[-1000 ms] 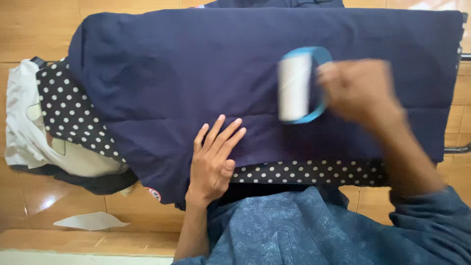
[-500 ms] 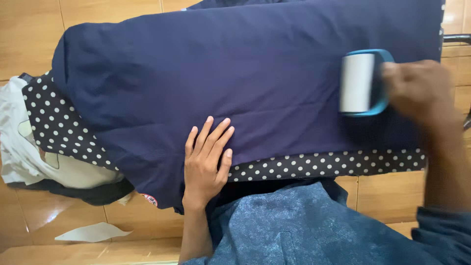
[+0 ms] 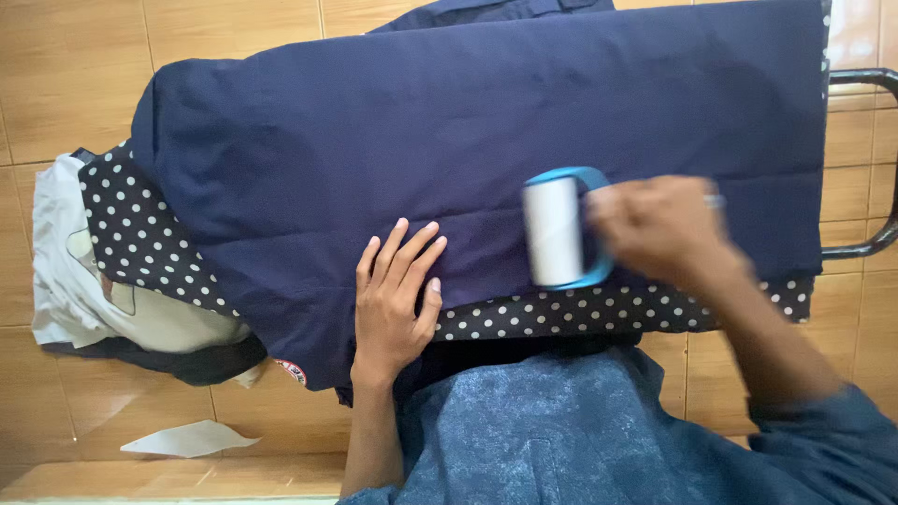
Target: The person uses a lint roller to clean a dark blue shirt and a white t-shirt on a polka-dotted ironing board. They roll the tool over the fabric surfaces to remove lint, then fold the shirts and place them aside.
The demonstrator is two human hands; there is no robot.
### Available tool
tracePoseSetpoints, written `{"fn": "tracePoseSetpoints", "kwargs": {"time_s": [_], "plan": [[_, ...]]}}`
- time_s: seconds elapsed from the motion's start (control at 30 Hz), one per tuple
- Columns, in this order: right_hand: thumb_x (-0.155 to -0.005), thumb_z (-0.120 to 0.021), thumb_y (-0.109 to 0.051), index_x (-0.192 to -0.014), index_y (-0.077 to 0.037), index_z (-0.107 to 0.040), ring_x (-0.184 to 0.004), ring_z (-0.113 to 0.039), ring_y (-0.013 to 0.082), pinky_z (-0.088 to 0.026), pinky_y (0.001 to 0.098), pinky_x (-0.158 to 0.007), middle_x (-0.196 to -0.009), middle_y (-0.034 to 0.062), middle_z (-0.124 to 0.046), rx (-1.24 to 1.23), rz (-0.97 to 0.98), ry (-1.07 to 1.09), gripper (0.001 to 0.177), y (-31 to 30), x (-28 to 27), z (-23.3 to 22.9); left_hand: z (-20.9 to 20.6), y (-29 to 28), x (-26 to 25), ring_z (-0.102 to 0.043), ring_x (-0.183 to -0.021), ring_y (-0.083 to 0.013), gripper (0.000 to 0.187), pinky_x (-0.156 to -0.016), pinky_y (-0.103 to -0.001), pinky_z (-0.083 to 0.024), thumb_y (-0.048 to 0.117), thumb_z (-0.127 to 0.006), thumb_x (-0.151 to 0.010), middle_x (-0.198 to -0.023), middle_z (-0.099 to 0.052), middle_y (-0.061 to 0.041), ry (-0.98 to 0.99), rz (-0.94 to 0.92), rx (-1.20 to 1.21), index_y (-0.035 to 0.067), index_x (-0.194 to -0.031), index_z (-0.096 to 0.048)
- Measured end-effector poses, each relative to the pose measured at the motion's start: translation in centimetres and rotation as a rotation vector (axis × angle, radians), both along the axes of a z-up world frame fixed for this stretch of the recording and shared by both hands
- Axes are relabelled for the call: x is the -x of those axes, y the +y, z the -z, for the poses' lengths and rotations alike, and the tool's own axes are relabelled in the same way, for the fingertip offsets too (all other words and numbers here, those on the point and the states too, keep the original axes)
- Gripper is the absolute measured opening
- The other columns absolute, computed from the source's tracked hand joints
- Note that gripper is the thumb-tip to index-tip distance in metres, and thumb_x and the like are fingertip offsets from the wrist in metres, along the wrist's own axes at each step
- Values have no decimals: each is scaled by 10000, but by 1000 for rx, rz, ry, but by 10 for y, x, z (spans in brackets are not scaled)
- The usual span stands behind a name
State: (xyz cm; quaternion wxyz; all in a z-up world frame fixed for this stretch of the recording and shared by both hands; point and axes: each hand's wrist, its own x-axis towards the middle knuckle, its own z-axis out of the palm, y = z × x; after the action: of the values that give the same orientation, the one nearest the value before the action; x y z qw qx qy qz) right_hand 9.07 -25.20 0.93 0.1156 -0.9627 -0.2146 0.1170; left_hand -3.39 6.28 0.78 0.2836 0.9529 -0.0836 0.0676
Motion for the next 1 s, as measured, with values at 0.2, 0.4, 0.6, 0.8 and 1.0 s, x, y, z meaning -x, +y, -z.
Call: {"fn": "tracePoseSetpoints", "kwargs": {"time_s": [0.2,0.4,0.6,0.8,1.0], "plan": [[-1077,-362,-378,-711,-86,-675,-497,-632,292,-528,424,-554,-592,108,-664,30,-3,101,563,17,2,-14,-6,0,0,-434,-1493,-259,429,-1262,-495,-262,135,-571,-957,-1499,-583,-13,19,4,5,113,-1379,-645],[-1147,-354,-395,-694,-72,-686,-442,-593,240,-516,379,-527,-555,96,-654,237,229,109,648,-95,2,10,-4,-1,1,-433,-1484,-259,416,-1255,-493,-260,140,-578,-966,-1496,-581,-18,1,6,-16,109,-1376,-643],[-1209,-304,-343,-719,-28,-662,-398,-549,188,-480,364,-462,-506,103,-593,267,482,47,683,-233,25,42,-4,0,1,-427,-1490,-258,430,-1258,-492,-257,142,-577,-959,-1504,-570,-17,-17,22,-29,102,-1385,-628],[-1194,-297,-311,-805,-52,-664,-428,-540,178,-496,339,-471,-526,78,-625,268,332,-30,594,-204,32,22,-5,-2,-1,-427,-1478,-265,451,-1243,-496,-255,146,-591,-930,-1492,-566,-20,-1,8,-45,118,-1378,-632],[-1051,-393,-418,-646,-98,-671,-437,-588,248,-513,424,-524,-517,90,-625,46,10,123,586,4,13,-4,-4,-2,1,-430,-1491,-259,439,-1254,-491,-258,146,-587,-946,-1500,-570,-15,-2,10,-51,120,-1382,-630]]}}
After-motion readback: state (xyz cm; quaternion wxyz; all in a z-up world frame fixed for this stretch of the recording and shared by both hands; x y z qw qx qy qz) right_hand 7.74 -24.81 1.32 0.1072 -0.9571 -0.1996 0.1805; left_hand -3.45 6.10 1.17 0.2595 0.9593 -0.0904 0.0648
